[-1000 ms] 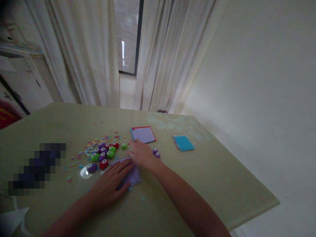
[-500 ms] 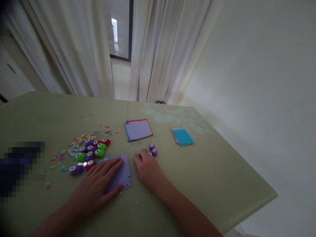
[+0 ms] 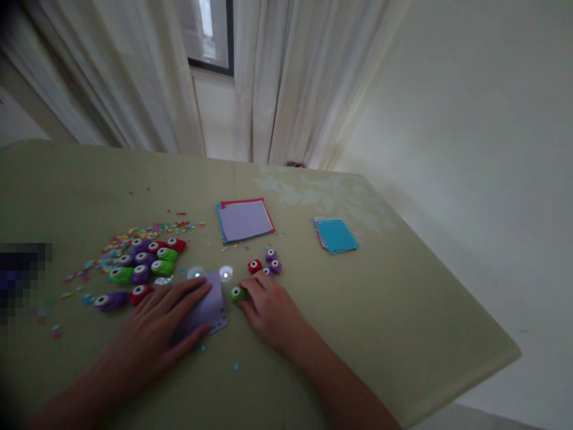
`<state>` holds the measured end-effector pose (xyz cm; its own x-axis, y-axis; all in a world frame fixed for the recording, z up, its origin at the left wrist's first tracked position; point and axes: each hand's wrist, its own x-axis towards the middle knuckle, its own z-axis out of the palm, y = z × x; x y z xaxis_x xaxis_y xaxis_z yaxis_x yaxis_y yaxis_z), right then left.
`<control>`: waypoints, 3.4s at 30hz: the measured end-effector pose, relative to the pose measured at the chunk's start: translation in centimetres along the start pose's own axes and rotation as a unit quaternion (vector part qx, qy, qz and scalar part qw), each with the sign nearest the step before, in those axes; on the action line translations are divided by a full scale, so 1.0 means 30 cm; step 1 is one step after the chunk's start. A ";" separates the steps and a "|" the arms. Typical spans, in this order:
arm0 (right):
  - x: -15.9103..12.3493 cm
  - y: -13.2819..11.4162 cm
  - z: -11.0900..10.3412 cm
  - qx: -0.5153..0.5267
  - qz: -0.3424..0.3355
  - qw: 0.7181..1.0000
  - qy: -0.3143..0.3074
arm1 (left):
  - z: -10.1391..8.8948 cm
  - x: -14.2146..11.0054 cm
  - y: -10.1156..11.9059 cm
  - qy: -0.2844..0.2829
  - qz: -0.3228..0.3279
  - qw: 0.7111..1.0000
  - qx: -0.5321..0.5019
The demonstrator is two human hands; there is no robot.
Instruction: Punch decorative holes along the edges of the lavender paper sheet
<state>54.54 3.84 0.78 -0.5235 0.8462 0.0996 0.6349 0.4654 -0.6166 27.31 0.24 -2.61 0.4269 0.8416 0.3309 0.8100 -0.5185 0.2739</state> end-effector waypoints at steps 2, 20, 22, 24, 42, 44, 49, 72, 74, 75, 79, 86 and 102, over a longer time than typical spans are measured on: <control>0.001 0.001 0.009 0.011 0.011 1.000 0.012 | -0.002 -0.001 0.001 -0.003 0.002 1.000 0.002; 0.008 -0.004 0.036 0.067 0.014 0.997 0.041 | -0.006 -0.004 0.006 -0.016 0.001 1.000 0.008; 0.007 -0.006 0.034 0.072 0.017 0.996 0.039 | -0.005 -0.004 0.007 -0.017 0.001 1.000 0.011; 0.006 -0.007 0.033 0.071 0.017 0.997 0.039 | -0.004 -0.004 0.008 -0.016 0.001 1.000 0.011; 0.008 -0.006 0.021 0.067 -0.009 0.998 0.012 | -0.002 -0.002 0.008 -0.008 -0.006 1.000 0.024; 0.010 -0.007 0.022 0.065 -0.008 0.998 0.012 | -0.002 -0.001 0.008 -0.007 -0.002 1.000 0.028; 0.017 -0.009 0.028 0.082 -0.015 0.996 0.019 | 0.004 -0.001 0.006 -0.013 0.010 1.000 0.019; 0.018 -0.013 0.026 0.098 -0.012 0.995 0.016 | 0.006 -0.002 0.013 -0.021 -0.004 0.999 0.035; 0.018 -0.013 0.026 0.098 -0.011 0.995 0.016 | 0.006 -0.001 0.014 -0.020 -0.004 0.999 0.034; 0.017 -0.013 0.027 0.098 -0.011 0.995 0.016 | 0.006 -0.001 0.014 -0.020 -0.004 0.999 0.035; 0.016 -0.010 0.029 0.098 -0.015 0.995 0.019 | 0.009 -0.002 0.012 -0.015 -0.001 0.999 0.042; 0.017 0.003 0.035 0.099 -0.033 0.994 0.025 | 0.020 -0.001 0.004 -0.023 0.008 0.998 0.054; 0.048 -0.021 -0.002 0.193 0.113 0.973 0.048 | 0.011 0.013 0.003 0.018 0.009 1.000 0.021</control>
<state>53.43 4.79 1.35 -0.3289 0.9443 -0.0119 0.4570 0.1481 -0.8771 27.66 0.57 -2.75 0.4280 0.8255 0.3679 0.8188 -0.5265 0.2289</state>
